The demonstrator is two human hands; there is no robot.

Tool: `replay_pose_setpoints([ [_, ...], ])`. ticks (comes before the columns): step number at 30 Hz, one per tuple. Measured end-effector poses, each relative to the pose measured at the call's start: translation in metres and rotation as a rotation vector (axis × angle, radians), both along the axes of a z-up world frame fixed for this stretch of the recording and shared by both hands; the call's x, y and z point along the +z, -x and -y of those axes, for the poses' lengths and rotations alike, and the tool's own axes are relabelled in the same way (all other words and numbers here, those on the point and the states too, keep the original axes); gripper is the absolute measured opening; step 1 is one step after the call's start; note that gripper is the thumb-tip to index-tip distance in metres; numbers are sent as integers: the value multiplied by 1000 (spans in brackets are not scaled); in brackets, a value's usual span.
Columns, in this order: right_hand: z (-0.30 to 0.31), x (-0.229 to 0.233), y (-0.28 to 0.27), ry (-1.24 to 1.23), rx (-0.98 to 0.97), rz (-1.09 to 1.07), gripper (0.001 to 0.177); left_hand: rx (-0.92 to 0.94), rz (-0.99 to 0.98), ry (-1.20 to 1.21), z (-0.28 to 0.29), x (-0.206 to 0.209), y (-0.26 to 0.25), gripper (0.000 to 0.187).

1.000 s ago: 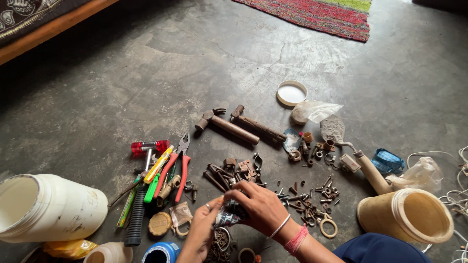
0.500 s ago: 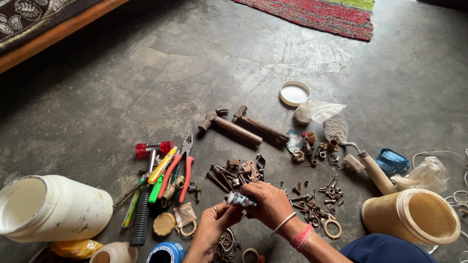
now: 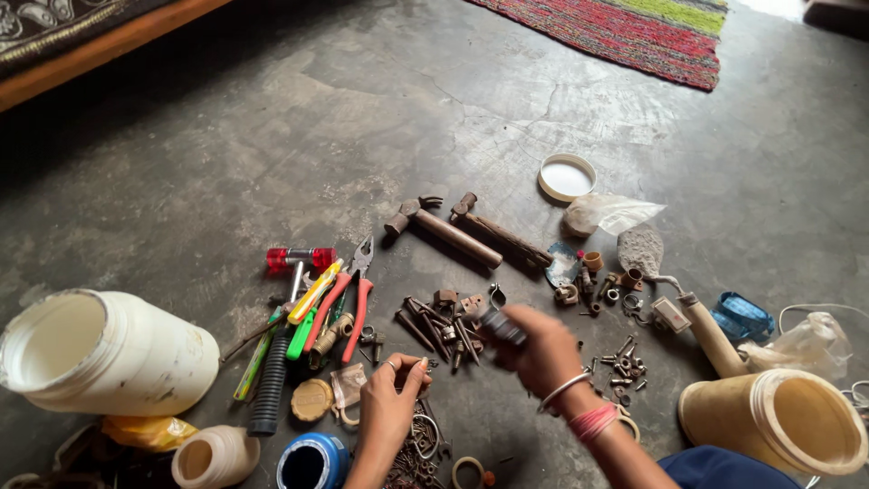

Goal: The person sits on the floor and repeatedly picks up small metal hardware pieces, then uses a cloth to wipe or clean them before placing them back down. The person handles various small metal parts and tools scattered on the floor.

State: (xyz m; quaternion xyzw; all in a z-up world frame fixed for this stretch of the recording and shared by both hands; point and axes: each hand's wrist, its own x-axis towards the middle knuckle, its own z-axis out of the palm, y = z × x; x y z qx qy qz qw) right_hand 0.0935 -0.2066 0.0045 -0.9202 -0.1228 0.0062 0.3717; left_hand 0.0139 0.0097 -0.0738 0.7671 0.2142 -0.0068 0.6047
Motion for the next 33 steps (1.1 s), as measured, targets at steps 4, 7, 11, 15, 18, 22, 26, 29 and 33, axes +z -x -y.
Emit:
replay_pose_setpoints([
  [4, -21, -5, 21, 175, 415, 289, 34, 30, -58, 410, 0, -23, -2, 21],
  [7, -28, -2, 29, 223, 460, 216, 36, 30, -200, 733, 5, -31, -2, 19],
  [11, -27, -1, 28, 218, 427, 189, 29, 46, -216, 880, 3, -24, -1, 20],
  [15, -19, -11, 17, 211, 365, 220, 29, 50, -91, 242, 4, -10, -7, 31],
  [18, -8, -13, 3, 158, 207, 212, 33, 58, -10, -175, 1, -2, -3, 19],
  [22, -5, -11, 0, 213, 88, -78, 33, -45, -132, 97, 2, -13, -6, 28],
  [26, -13, -17, 6, 270, 190, -132, 35, -91, -275, 488, 5, -23, -2, 10],
  [29, -17, -20, 12, 206, 272, -101, 30, -164, -332, 603, 9, -28, -2, 15],
  [33, -19, -18, 15, 57, 379, 48, 35, -199, -252, 637, 7, -42, -3, 25],
])
